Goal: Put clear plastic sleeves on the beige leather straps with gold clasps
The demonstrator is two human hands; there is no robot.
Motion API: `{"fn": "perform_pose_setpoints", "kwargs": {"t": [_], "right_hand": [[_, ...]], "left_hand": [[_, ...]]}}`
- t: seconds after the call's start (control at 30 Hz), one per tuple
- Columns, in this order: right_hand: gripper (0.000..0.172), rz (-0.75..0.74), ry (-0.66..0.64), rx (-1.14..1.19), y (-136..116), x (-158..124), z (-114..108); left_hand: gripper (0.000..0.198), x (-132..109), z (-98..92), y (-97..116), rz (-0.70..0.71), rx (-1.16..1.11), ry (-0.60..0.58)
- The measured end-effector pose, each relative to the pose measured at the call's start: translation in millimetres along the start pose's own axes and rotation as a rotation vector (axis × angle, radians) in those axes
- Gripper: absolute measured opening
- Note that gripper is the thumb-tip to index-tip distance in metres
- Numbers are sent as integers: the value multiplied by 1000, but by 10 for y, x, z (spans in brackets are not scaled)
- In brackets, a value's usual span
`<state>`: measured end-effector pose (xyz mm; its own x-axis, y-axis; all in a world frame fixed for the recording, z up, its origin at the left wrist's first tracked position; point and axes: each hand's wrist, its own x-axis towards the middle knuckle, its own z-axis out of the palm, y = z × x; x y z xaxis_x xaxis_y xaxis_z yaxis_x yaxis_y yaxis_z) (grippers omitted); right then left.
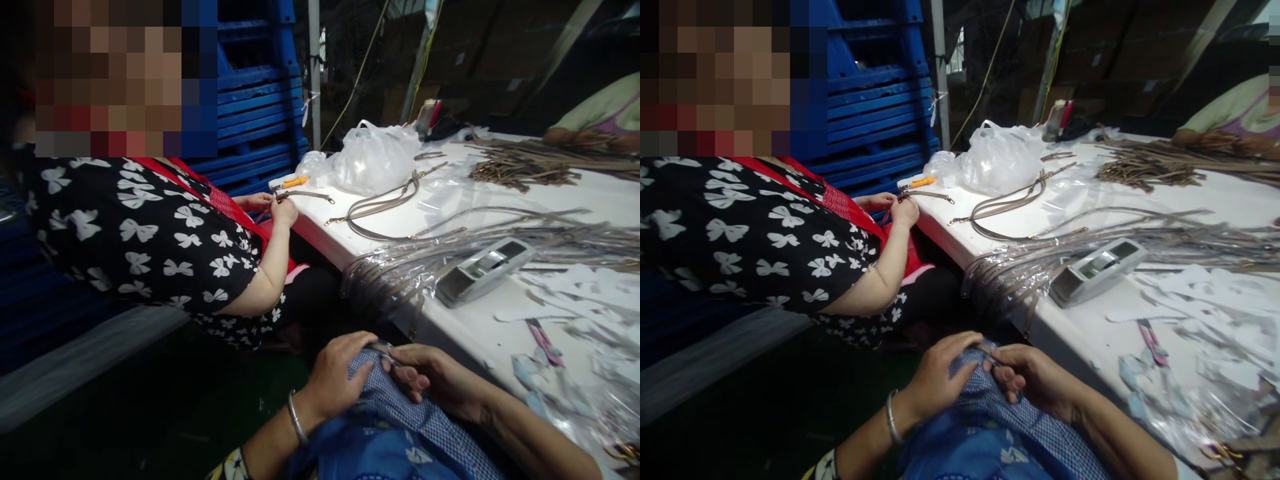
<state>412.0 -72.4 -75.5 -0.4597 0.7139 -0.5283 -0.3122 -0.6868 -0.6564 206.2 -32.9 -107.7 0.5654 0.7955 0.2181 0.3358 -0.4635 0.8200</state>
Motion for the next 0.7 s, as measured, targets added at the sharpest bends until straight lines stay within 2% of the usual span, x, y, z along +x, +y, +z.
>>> {"fn": "perform_pose_setpoints", "kwargs": {"t": [0.07,0.17,0.23,0.37,0.43,0.53,0.63,0.7], "right_hand": [[25,-42,-63,73,-58,-59,91],[26,-203,-89,91,-205,-154,226],[29,-375,-48,73,-318,-198,276],[37,-765,136,-45,-466,-192,255],[38,-906,237,-113,-488,-162,224],[38,-998,327,-185,-504,-150,215],[37,-1043,395,-217,-566,-204,264],[37,-1085,448,-267,-630,-245,301]], "left_hand": [[45,-28,156,2,7,-95,-38],[32,26,324,-10,-90,-245,29],[37,76,377,-11,-136,-334,21],[38,80,405,34,-150,-449,-131],[42,52,409,62,-135,-415,-144],[56,52,392,91,-89,-254,-52],[36,139,300,128,-34,-121,28],[29,220,199,177,-14,-113,29]]}}
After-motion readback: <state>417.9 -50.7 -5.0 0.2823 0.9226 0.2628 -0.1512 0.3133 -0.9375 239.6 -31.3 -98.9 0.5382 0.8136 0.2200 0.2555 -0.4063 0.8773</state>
